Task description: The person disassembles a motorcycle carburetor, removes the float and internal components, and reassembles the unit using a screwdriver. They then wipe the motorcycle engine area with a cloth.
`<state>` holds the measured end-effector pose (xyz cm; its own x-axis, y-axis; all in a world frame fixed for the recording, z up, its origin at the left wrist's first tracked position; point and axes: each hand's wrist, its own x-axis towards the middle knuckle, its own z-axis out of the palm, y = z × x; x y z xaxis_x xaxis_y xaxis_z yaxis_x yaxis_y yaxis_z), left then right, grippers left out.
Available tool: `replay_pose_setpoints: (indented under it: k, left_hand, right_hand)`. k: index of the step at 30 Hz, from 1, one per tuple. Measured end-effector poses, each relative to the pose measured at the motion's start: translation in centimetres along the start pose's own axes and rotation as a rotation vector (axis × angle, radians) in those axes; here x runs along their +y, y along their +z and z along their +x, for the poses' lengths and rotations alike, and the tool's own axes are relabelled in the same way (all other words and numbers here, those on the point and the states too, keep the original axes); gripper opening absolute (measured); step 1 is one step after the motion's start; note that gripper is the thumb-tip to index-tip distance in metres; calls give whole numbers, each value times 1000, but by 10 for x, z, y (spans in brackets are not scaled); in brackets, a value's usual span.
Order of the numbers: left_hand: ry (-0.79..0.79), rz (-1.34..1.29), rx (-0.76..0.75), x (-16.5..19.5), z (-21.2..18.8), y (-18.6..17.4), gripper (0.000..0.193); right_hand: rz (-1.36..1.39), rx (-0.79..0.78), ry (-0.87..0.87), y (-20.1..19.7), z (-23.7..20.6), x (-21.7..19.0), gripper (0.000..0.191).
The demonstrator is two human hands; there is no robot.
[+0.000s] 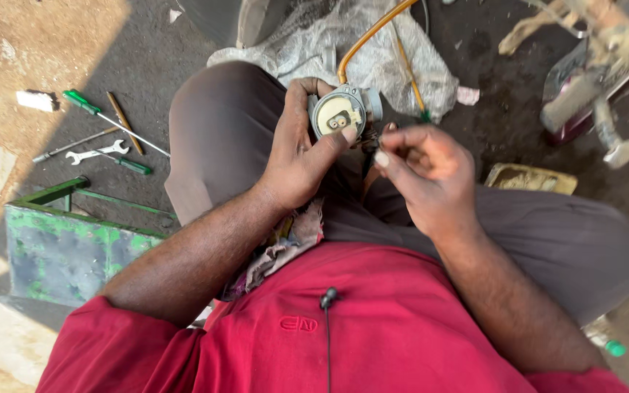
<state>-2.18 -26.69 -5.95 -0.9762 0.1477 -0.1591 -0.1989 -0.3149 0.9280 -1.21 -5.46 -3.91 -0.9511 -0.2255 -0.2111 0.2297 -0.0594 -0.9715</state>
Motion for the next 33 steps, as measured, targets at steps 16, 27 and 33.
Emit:
replay_pose_setpoints:
  k: [16,27,33]
  left_hand:
    - [-238,-292,122,-28,-8,34,46]
    - [-389,-283,127,-35,12,42,42]
    - [-385,-235,144,-43,16,47,45]
  right_hand:
    - [-365,-36,-275,-15,-11,-12,11]
    - [-390,-34,-293,-43,-1,12,12]
    - [-341,-45,-266,-47,1,22,14]
